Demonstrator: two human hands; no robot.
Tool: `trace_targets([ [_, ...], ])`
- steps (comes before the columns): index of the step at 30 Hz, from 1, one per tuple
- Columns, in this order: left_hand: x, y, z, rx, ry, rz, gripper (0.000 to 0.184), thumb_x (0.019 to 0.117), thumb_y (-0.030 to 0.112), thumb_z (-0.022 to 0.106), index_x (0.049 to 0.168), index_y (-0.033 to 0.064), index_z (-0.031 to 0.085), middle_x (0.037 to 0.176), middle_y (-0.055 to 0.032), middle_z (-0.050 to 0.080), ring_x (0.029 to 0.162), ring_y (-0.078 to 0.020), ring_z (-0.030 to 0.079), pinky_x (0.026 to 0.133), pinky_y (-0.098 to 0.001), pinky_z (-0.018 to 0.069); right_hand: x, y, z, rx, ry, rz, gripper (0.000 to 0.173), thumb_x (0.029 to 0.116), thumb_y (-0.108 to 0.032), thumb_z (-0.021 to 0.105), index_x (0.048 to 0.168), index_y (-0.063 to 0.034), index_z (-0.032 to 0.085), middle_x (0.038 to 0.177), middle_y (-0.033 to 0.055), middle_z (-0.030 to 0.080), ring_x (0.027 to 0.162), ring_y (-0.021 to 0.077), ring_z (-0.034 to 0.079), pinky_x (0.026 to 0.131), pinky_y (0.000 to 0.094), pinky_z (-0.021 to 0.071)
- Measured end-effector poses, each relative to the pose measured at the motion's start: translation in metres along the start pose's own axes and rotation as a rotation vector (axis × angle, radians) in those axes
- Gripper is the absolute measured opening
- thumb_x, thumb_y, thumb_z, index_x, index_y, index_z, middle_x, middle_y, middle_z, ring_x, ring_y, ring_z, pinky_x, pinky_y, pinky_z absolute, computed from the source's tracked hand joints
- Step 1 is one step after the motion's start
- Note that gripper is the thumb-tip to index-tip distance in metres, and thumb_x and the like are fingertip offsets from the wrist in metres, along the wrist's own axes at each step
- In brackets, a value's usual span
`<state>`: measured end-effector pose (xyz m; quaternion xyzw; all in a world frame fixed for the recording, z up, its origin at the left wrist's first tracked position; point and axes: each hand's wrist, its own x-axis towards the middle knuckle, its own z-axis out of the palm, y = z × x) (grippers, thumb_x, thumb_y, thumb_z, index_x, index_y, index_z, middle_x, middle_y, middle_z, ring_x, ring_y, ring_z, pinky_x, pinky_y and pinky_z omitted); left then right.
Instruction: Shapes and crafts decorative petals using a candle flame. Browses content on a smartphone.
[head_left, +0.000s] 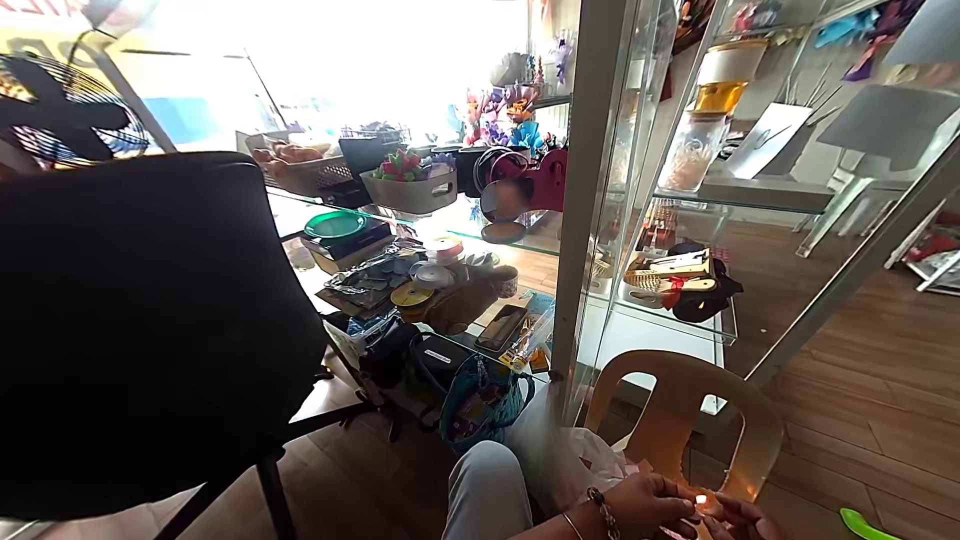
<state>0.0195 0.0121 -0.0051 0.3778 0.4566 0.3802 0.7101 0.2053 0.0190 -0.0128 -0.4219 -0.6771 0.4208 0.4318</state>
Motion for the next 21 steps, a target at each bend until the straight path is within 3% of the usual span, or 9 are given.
trace_targets([
  [2, 0.000, 0.002, -0.003, -0.058, 0.011, 0.040, 0.021, 0.1049, 0.010, 0.055, 0.123, 0.0015, 0.057, 0.099, -0.0036, 0.068, 0.080, -0.0105, 0.066, 0.072, -0.0307, 0.0575, 0.000, 0.000, 0.000, -0.037, 0.070, -0.062, 0.042, 0.0963, -0.008, 0.065, 0.127, 0.0178, 0.054, 0.114, 0.0222, 0.067, 0.102, 0.0139, 0.066, 0.092, 0.0290, 0.0546],
  [4, -0.006, 0.010, -0.006, -0.087, 0.039, 0.119, 0.020, 0.1039, 0.008, 0.055, 0.123, 0.0015, 0.056, 0.096, -0.0024, 0.067, 0.080, -0.0096, 0.066, 0.071, -0.0283, 0.0569, 0.003, -0.005, -0.001, -0.031, 0.156, -0.066, 0.047, 0.0983, -0.012, 0.061, 0.134, 0.0169, 0.050, 0.130, 0.0276, 0.061, 0.112, 0.0197, 0.063, 0.096, 0.0322, 0.0530],
  [8, -0.016, 0.028, -0.011, -0.226, 0.078, 0.206, 0.024, 0.1023, 0.005, 0.055, 0.126, 0.0018, 0.054, 0.096, -0.0022, 0.068, 0.081, -0.0100, 0.067, 0.071, -0.0267, 0.0578, 0.009, 0.000, -0.004, 0.042, 0.379, 0.006, 0.037, 0.0946, -0.013, 0.063, 0.121, 0.0113, 0.057, 0.113, 0.0119, 0.066, 0.097, 0.0047, 0.064, 0.084, 0.0196, 0.0547],
  [10, -0.017, 0.032, -0.014, -0.246, 0.123, 0.180, 0.027, 0.1028, 0.004, 0.055, 0.129, 0.0007, 0.053, 0.099, -0.0043, 0.069, 0.085, -0.0118, 0.069, 0.076, -0.0282, 0.0587, 0.010, 0.003, -0.007, 0.126, 0.402, 0.092, 0.030, 0.0953, -0.007, 0.062, 0.119, 0.0104, 0.058, 0.107, 0.0091, 0.066, 0.093, 0.0054, 0.065, 0.082, 0.0212, 0.0555],
  [14, -0.016, 0.032, -0.015, -0.291, 0.155, 0.137, 0.021, 0.1034, 0.001, 0.052, 0.123, 0.0051, 0.059, 0.097, -0.0056, 0.071, 0.082, -0.0124, 0.070, 0.073, -0.0268, 0.0588, 0.012, 0.000, -0.010, 0.200, 0.404, 0.218, 0.024, 0.0969, -0.005, 0.060, 0.119, 0.0061, 0.059, 0.104, 0.0076, 0.067, 0.090, 0.0074, 0.065, 0.080, 0.0232, 0.0551],
  [19, -0.013, 0.027, -0.014, -0.294, 0.106, 0.126, 0.023, 0.1025, -0.001, 0.053, 0.123, 0.0065, 0.060, 0.098, -0.0057, 0.070, 0.082, -0.0129, 0.069, 0.073, -0.0267, 0.0592, 0.009, 0.004, -0.011, 0.214, 0.390, 0.232, 0.021, 0.0968, -0.005, 0.061, 0.117, 0.0022, 0.061, 0.100, 0.0059, 0.066, 0.089, 0.0081, 0.065, 0.081, 0.0245, 0.0561],
  [21, -0.010, 0.024, -0.012, -0.160, 0.089, 0.109, 0.025, 0.1008, -0.002, 0.056, 0.124, 0.0057, 0.059, 0.101, -0.0058, 0.070, 0.085, -0.0134, 0.070, 0.074, -0.0281, 0.0594, 0.010, 0.005, -0.012, 0.209, 0.387, 0.235, 0.020, 0.0965, -0.004, 0.061, 0.116, 0.0008, 0.061, 0.097, 0.0041, 0.065, 0.085, 0.0071, 0.064, 0.078, 0.0240, 0.0557],
])
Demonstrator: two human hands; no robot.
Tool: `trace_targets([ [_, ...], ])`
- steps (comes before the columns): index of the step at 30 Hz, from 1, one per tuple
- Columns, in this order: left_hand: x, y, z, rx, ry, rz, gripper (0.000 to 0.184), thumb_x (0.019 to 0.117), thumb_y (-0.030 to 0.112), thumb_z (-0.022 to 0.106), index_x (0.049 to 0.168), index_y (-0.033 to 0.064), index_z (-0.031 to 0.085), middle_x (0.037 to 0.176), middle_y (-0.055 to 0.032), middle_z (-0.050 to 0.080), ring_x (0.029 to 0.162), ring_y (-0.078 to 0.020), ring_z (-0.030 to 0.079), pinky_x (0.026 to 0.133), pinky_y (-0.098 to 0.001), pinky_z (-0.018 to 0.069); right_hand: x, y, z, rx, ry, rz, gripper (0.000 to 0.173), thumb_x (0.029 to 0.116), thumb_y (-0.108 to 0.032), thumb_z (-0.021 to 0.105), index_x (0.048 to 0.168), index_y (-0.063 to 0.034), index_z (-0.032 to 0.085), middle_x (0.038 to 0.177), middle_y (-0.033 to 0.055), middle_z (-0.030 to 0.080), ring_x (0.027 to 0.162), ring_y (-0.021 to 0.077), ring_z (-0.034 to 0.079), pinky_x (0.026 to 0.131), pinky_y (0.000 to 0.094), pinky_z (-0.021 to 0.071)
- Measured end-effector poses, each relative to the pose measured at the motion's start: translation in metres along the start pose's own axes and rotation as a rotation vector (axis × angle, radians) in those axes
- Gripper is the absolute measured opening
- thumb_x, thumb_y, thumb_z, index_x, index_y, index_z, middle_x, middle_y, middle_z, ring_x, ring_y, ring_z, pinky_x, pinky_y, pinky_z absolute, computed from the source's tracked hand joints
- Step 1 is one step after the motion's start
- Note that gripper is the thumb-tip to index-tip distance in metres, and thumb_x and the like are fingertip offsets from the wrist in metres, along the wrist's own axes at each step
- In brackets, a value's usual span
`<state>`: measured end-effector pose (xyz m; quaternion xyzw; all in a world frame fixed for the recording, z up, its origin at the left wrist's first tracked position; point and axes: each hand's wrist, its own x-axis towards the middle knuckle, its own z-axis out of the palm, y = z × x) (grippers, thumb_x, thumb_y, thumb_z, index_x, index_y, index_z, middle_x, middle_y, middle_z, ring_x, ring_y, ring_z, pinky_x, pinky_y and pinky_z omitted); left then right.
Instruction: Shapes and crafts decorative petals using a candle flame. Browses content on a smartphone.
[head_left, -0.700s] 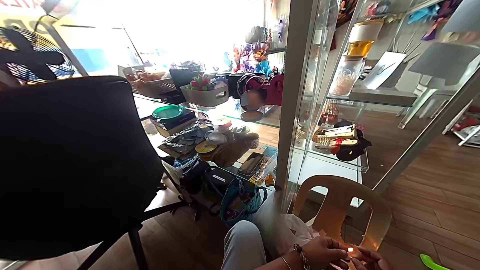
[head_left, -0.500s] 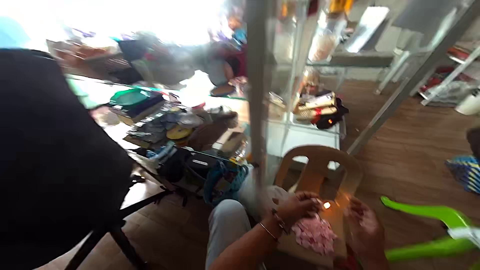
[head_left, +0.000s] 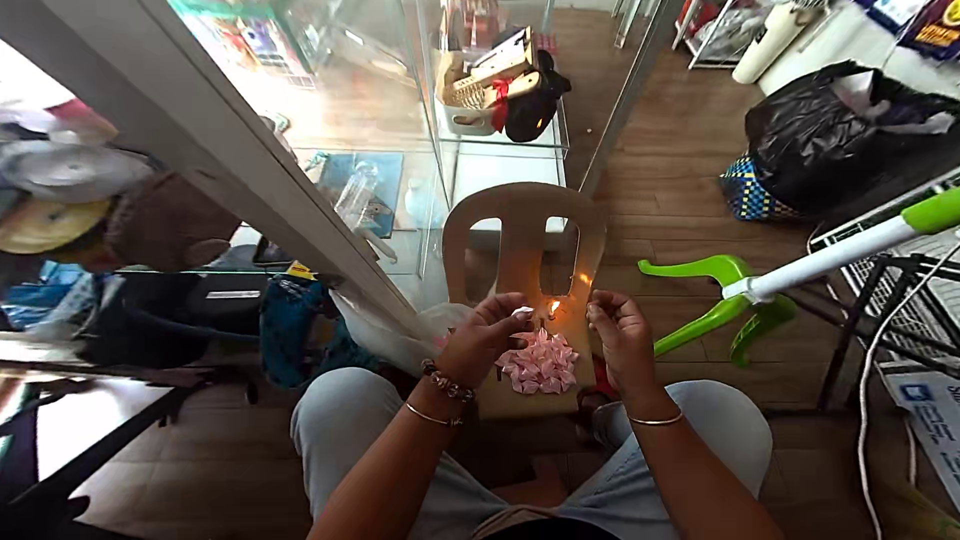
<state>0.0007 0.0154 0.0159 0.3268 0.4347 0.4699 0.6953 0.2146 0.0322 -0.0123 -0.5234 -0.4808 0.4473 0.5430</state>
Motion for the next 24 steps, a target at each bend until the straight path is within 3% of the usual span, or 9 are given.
trace_targets([
  [3, 0.009, -0.031, 0.001, 0.504, -0.125, -0.045, 0.030, 0.0981, 0.005, 0.064, 0.127, -0.0021, 0.059, 0.106, -0.0095, 0.067, 0.085, -0.0129, 0.067, 0.076, -0.0300, 0.0588, 0.000, 0.002, -0.003, -0.026, -0.009, 0.018, 0.022, 0.0974, -0.005, 0.062, 0.119, -0.0019, 0.062, 0.098, 0.0028, 0.065, 0.084, 0.0073, 0.063, 0.078, 0.0252, 0.0558],
  [5, 0.014, -0.056, 0.006, 0.793, -0.200, -0.156, 0.034, 0.0995, 0.010, 0.062, 0.131, -0.0036, 0.058, 0.114, -0.0154, 0.066, 0.092, -0.0175, 0.065, 0.084, -0.0347, 0.0550, 0.001, 0.004, -0.004, -0.056, -0.016, 0.035, 0.023, 0.0982, -0.005, 0.061, 0.121, -0.0016, 0.061, 0.098, 0.0032, 0.064, 0.084, 0.0076, 0.063, 0.078, 0.0250, 0.0551],
  [9, 0.017, -0.089, 0.015, 0.819, -0.187, -0.300, 0.047, 0.0993, 0.004, 0.060, 0.144, -0.0025, 0.048, 0.138, -0.0209, 0.058, 0.114, -0.0257, 0.066, 0.099, -0.0392, 0.0532, 0.001, 0.003, -0.004, -0.069, -0.028, 0.037, 0.025, 0.0985, -0.006, 0.061, 0.123, -0.0019, 0.060, 0.098, 0.0027, 0.063, 0.084, 0.0071, 0.062, 0.077, 0.0241, 0.0539],
  [12, 0.024, -0.088, 0.009, 0.973, -0.137, -0.295, 0.055, 0.0976, -0.001, 0.054, 0.151, 0.0001, 0.042, 0.152, -0.0232, 0.046, 0.129, -0.0340, 0.058, 0.109, -0.0458, 0.0471, 0.003, 0.004, -0.004, -0.085, -0.029, 0.013, 0.025, 0.0989, -0.008, 0.061, 0.123, -0.0023, 0.059, 0.100, 0.0023, 0.062, 0.084, 0.0064, 0.061, 0.076, 0.0233, 0.0533],
  [17, 0.046, -0.097, -0.024, 1.423, -0.058, -0.281, 0.046, 0.0990, 0.000, 0.053, 0.145, 0.0000, 0.050, 0.149, -0.0237, 0.049, 0.132, -0.0441, 0.053, 0.108, -0.0596, 0.0441, 0.005, 0.006, -0.003, -0.140, -0.067, 0.022, 0.026, 0.1006, -0.010, 0.060, 0.126, -0.0021, 0.059, 0.103, 0.0047, 0.063, 0.085, 0.0074, 0.061, 0.077, 0.0245, 0.0533],
  [20, 0.053, -0.109, -0.037, 1.642, -0.076, -0.299, 0.044, 0.0984, -0.001, 0.055, 0.143, 0.0008, 0.054, 0.148, -0.0202, 0.052, 0.136, -0.0427, 0.049, 0.109, -0.0606, 0.0416, 0.006, 0.003, -0.004, -0.401, -0.217, 0.095, 0.023, 0.1019, -0.011, 0.061, 0.120, 0.0018, 0.062, 0.107, 0.0140, 0.067, 0.091, 0.0191, 0.066, 0.083, 0.0375, 0.0555],
  [24, 0.054, -0.116, -0.042, 1.780, -0.105, -0.269, 0.038, 0.1007, -0.001, 0.052, 0.139, 0.0010, 0.056, 0.140, -0.0213, 0.057, 0.132, -0.0416, 0.053, 0.108, -0.0576, 0.0415, 0.002, 0.004, 0.002, -0.632, -0.332, 0.142, 0.018, 0.1008, -0.011, 0.063, 0.114, 0.0005, 0.067, 0.104, 0.0146, 0.068, 0.089, 0.0219, 0.067, 0.083, 0.0400, 0.0555],
])
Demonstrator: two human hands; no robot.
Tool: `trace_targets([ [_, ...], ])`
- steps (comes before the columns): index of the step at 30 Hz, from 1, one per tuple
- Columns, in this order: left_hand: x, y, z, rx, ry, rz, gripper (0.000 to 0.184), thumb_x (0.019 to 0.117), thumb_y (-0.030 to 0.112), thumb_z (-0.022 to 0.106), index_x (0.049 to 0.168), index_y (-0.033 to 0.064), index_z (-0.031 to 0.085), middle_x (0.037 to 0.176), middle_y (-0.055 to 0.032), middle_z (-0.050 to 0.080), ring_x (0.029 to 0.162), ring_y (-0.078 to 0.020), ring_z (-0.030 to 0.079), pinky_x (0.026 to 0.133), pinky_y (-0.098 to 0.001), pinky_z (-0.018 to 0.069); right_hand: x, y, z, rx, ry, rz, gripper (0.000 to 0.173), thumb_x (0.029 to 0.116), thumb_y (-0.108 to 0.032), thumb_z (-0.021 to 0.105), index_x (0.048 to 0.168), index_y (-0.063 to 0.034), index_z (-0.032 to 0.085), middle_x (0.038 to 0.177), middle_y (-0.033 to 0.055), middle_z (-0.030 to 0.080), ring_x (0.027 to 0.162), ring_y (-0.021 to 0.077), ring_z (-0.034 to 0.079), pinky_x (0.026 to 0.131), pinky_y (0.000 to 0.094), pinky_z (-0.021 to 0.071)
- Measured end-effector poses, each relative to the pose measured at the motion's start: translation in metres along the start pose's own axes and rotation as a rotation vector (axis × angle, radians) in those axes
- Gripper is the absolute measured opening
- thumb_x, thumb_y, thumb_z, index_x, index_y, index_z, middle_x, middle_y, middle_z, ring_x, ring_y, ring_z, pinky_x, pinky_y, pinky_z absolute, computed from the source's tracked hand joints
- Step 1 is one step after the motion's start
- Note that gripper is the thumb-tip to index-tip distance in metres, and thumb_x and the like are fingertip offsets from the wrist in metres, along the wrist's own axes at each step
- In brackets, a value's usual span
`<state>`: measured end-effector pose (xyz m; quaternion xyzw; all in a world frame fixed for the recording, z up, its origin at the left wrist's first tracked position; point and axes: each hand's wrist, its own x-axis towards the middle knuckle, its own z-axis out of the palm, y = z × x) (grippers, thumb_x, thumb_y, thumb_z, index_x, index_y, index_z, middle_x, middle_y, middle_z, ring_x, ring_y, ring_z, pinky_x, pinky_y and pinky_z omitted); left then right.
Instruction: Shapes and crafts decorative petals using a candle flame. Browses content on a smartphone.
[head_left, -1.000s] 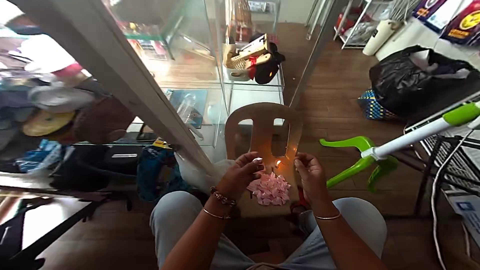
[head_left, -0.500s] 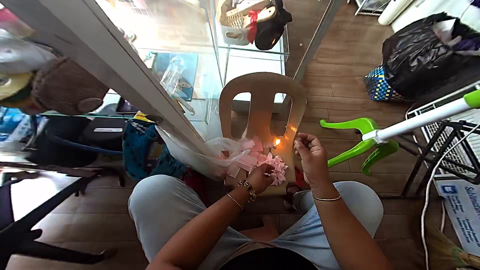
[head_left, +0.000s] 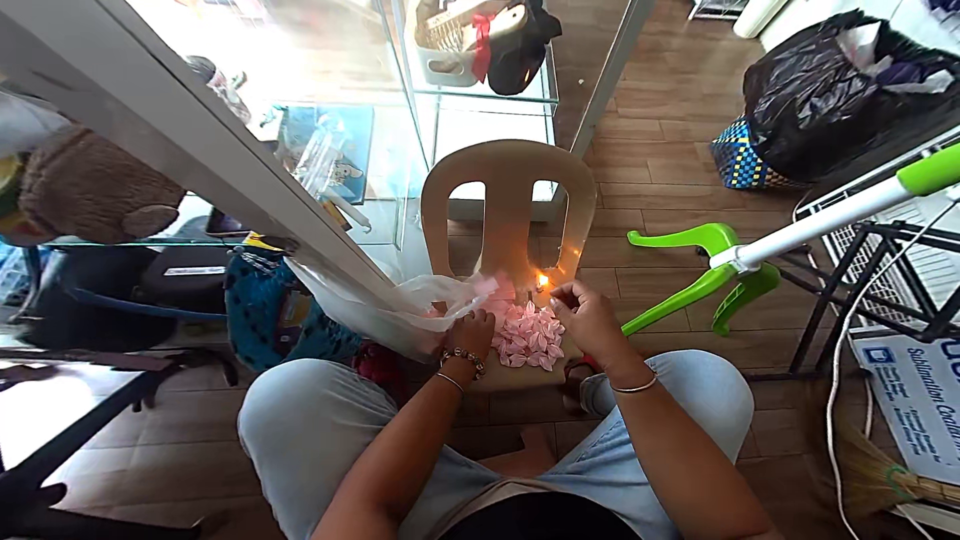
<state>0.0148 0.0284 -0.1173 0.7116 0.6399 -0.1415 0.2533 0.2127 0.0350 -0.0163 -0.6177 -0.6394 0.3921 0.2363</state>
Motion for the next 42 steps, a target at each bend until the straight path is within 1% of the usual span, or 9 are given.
trace_targets([
  [6, -0.008, 0.004, -0.015, -0.091, 0.014, -0.058, 0.033, 0.1013, 0.002, 0.054, 0.134, 0.0012, 0.058, 0.129, -0.0235, 0.063, 0.116, -0.0440, 0.063, 0.092, -0.0599, 0.0518, 0.004, -0.001, 0.000, -0.095, 0.011, 0.006, 0.019, 0.1011, -0.014, 0.064, 0.116, -0.0017, 0.068, 0.106, 0.0136, 0.069, 0.091, 0.0226, 0.068, 0.085, 0.0426, 0.0557],
  [12, -0.014, -0.002, -0.019, -0.266, -0.004, -0.179, 0.030, 0.1037, 0.019, 0.056, 0.132, 0.0074, 0.061, 0.123, -0.0201, 0.068, 0.118, -0.0424, 0.063, 0.096, -0.0640, 0.0482, 0.007, -0.003, 0.007, -0.142, -0.004, -0.002, 0.020, 0.1002, -0.013, 0.065, 0.116, -0.0010, 0.067, 0.109, 0.0148, 0.069, 0.096, 0.0245, 0.068, 0.089, 0.0435, 0.0551],
  [17, -0.036, 0.003, -0.035, -0.450, 0.238, 0.131, 0.026, 0.1060, 0.015, 0.054, 0.122, 0.0010, 0.068, 0.119, -0.0191, 0.069, 0.114, -0.0357, 0.066, 0.100, -0.0549, 0.0498, 0.011, -0.004, 0.011, -0.027, -0.144, 0.141, 0.026, 0.1050, -0.021, 0.059, 0.117, 0.0004, 0.066, 0.108, 0.0141, 0.069, 0.096, 0.0211, 0.067, 0.090, 0.0399, 0.0528],
  [20, -0.050, 0.006, -0.034, -0.358, 0.589, 0.370, 0.020, 0.1012, 0.002, 0.055, 0.108, 0.0004, 0.073, 0.112, -0.0171, 0.072, 0.106, -0.0358, 0.070, 0.093, -0.0529, 0.0541, 0.010, -0.007, 0.018, 0.303, -0.340, 0.383, 0.042, 0.1115, -0.035, 0.042, 0.121, -0.0008, 0.064, 0.105, 0.0095, 0.069, 0.090, 0.0163, 0.065, 0.078, 0.0339, 0.0516],
  [23, -0.058, 0.007, -0.034, -0.195, 0.790, 0.484, 0.021, 0.0960, -0.006, 0.057, 0.110, 0.0011, 0.071, 0.113, -0.0170, 0.072, 0.105, -0.0373, 0.071, 0.086, -0.0525, 0.0577, 0.004, -0.010, 0.027, 0.615, -0.438, 0.538, 0.045, 0.1096, -0.044, 0.042, 0.114, -0.0059, 0.066, 0.095, 0.0032, 0.071, 0.081, 0.0126, 0.068, 0.068, 0.0286, 0.0544],
  [32, -0.070, 0.015, -0.040, -0.058, 0.899, 0.553, 0.016, 0.0955, -0.004, 0.058, 0.110, 0.0004, 0.065, 0.115, -0.0178, 0.070, 0.096, -0.0349, 0.073, 0.076, -0.0454, 0.0605, 0.001, -0.014, 0.024, 0.947, -0.472, 0.584, 0.013, 0.1077, -0.017, 0.050, 0.107, -0.0085, 0.060, 0.088, 0.0035, 0.073, 0.073, 0.0094, 0.070, 0.059, 0.0217, 0.0545],
  [37, -0.069, 0.019, -0.042, -0.209, 0.826, 0.477, 0.020, 0.0970, -0.001, 0.059, 0.115, -0.0010, 0.067, 0.113, -0.0197, 0.071, 0.090, -0.0378, 0.073, 0.075, -0.0497, 0.0601, 0.001, -0.013, 0.021, 0.875, -0.429, 0.539, 0.003, 0.1046, -0.010, 0.055, 0.106, -0.0084, 0.057, 0.085, 0.0028, 0.069, 0.069, 0.0097, 0.067, 0.056, 0.0222, 0.0522],
  [40, -0.071, 0.016, -0.057, -0.451, 0.476, 0.321, 0.024, 0.1026, 0.010, 0.057, 0.120, -0.0014, 0.069, 0.113, -0.0202, 0.071, 0.099, -0.0362, 0.071, 0.089, -0.0521, 0.0556, 0.002, -0.013, 0.016, 0.796, -0.398, 0.492, 0.003, 0.1042, -0.009, 0.055, 0.104, -0.0075, 0.057, 0.083, 0.0032, 0.067, 0.069, 0.0101, 0.065, 0.054, 0.0223, 0.0500],
  [42, -0.074, 0.012, -0.071, -0.632, 0.258, 0.259, 0.024, 0.1030, 0.014, 0.059, 0.118, -0.0010, 0.070, 0.109, -0.0161, 0.072, 0.098, -0.0250, 0.069, 0.094, -0.0424, 0.0527, 0.002, -0.013, 0.012, 0.711, -0.379, 0.441, 0.002, 0.1027, -0.007, 0.057, 0.102, -0.0059, 0.059, 0.083, 0.0037, 0.067, 0.070, 0.0105, 0.066, 0.056, 0.0228, 0.0510],
])
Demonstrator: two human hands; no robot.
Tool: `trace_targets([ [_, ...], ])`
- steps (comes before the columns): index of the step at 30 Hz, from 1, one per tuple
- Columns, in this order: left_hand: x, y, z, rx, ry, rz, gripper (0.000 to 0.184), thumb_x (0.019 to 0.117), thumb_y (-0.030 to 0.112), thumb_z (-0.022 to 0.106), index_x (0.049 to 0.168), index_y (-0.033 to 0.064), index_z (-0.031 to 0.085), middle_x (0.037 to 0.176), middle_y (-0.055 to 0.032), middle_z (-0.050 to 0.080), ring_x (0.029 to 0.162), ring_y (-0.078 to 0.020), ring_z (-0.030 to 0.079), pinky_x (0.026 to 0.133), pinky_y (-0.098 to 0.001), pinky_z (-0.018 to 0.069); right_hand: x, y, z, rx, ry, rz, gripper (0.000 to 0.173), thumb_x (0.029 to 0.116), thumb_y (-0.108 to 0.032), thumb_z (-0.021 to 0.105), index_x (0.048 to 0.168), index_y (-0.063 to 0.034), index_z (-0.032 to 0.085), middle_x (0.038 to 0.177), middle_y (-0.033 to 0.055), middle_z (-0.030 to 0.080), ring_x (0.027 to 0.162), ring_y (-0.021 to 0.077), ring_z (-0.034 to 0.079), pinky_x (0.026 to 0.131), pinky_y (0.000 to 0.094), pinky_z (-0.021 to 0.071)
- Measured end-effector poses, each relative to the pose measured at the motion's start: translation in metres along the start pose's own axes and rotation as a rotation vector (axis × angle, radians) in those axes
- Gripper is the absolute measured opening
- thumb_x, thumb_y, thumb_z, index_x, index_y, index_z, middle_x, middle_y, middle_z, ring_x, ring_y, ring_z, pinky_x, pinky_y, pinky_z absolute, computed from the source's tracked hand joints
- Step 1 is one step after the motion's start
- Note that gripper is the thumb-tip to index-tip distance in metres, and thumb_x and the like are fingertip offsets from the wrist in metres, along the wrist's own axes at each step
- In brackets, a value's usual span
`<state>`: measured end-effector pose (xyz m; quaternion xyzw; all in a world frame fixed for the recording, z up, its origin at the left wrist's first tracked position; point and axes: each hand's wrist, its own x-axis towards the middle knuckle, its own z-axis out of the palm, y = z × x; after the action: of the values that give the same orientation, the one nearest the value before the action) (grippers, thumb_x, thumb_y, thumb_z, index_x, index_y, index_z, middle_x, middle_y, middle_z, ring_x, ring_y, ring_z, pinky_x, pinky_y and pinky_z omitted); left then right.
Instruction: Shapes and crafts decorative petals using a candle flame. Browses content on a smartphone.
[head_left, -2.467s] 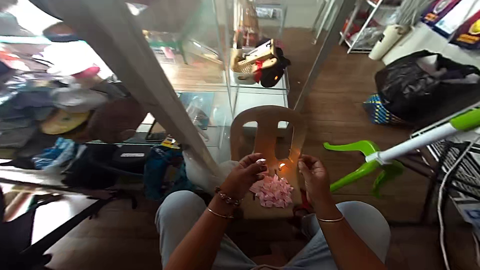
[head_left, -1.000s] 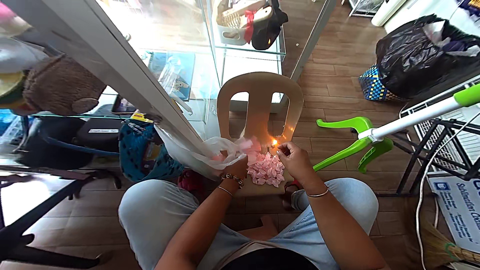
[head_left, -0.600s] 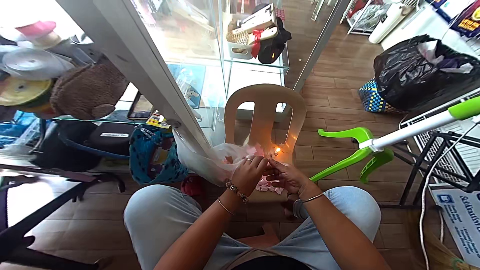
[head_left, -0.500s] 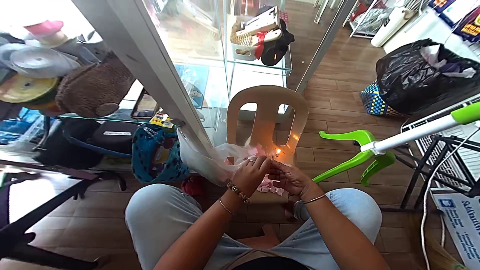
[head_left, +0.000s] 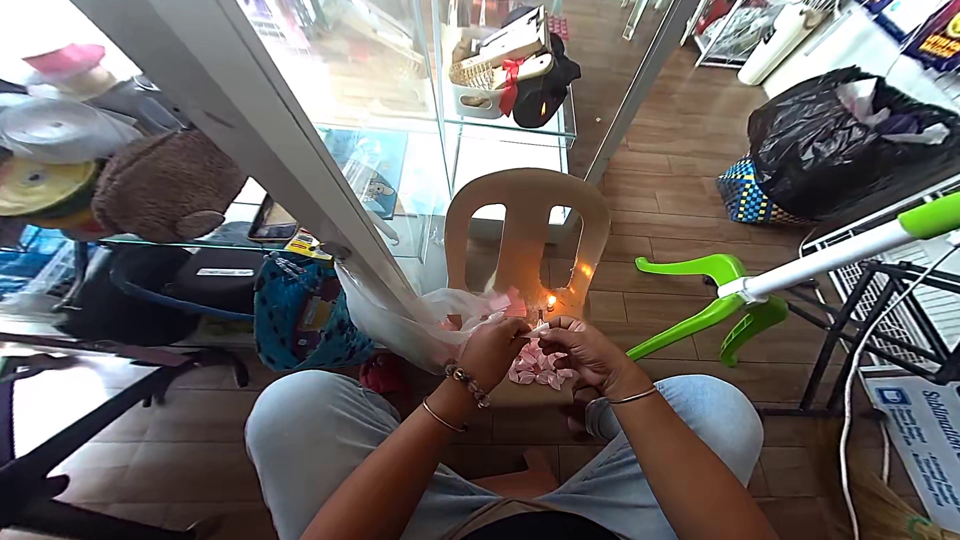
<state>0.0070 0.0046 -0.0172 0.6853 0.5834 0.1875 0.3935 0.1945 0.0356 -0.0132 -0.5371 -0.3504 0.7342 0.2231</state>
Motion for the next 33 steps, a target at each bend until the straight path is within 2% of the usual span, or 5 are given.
trace_targets([
  [3, 0.000, 0.005, -0.013, -0.265, -0.142, -0.146, 0.022, 0.1003, 0.016, 0.067, 0.117, 0.0014, 0.069, 0.096, -0.0045, 0.071, 0.078, -0.0051, 0.064, 0.076, -0.0235, 0.0541, -0.001, -0.002, -0.003, -0.115, 0.013, -0.051, 0.002, 0.1013, -0.007, 0.060, 0.101, -0.0045, 0.060, 0.085, 0.0036, 0.066, 0.072, 0.0097, 0.064, 0.058, 0.0221, 0.0507],
  [8, -0.002, 0.008, -0.022, -0.609, -0.169, -0.250, 0.016, 0.0998, 0.007, 0.065, 0.115, 0.0014, 0.069, 0.088, 0.0005, 0.071, 0.069, -0.0028, 0.066, 0.062, -0.0185, 0.0545, -0.007, -0.004, -0.005, -0.130, 0.021, -0.121, 0.001, 0.0999, -0.003, 0.061, 0.100, -0.0031, 0.061, 0.085, 0.0038, 0.066, 0.072, 0.0095, 0.065, 0.058, 0.0217, 0.0516],
  [24, 0.003, -0.002, -0.011, -0.525, 0.019, -0.204, 0.013, 0.0999, 0.011, 0.067, 0.108, 0.0009, 0.070, 0.085, -0.0019, 0.071, 0.070, -0.0032, 0.065, 0.066, -0.0198, 0.0544, -0.003, 0.002, -0.001, -0.112, 0.100, -0.207, 0.009, 0.1002, -0.010, 0.065, 0.101, -0.0009, 0.064, 0.088, 0.0056, 0.068, 0.075, 0.0105, 0.066, 0.060, 0.0233, 0.0535],
  [30, 0.002, 0.002, -0.015, -0.536, -0.080, -0.264, 0.014, 0.1012, 0.012, 0.065, 0.109, 0.0005, 0.070, 0.088, -0.0019, 0.071, 0.070, -0.0027, 0.066, 0.064, -0.0189, 0.0544, 0.000, 0.007, -0.006, -0.389, 0.106, -0.432, 0.014, 0.0982, -0.015, 0.069, 0.102, -0.0015, 0.067, 0.085, 0.0021, 0.067, 0.067, 0.0031, 0.061, 0.058, 0.0177, 0.0504],
  [33, 0.002, 0.001, -0.013, -0.577, -0.063, -0.292, 0.014, 0.1023, 0.013, 0.063, 0.106, 0.0003, 0.067, 0.087, -0.0027, 0.070, 0.069, -0.0037, 0.065, 0.063, -0.0198, 0.0543, -0.001, 0.013, -0.007, -0.605, 0.138, -0.633, 0.018, 0.0970, -0.020, 0.069, 0.103, -0.0032, 0.071, 0.094, 0.0022, 0.070, 0.080, 0.0009, 0.064, 0.073, 0.0180, 0.0529],
])
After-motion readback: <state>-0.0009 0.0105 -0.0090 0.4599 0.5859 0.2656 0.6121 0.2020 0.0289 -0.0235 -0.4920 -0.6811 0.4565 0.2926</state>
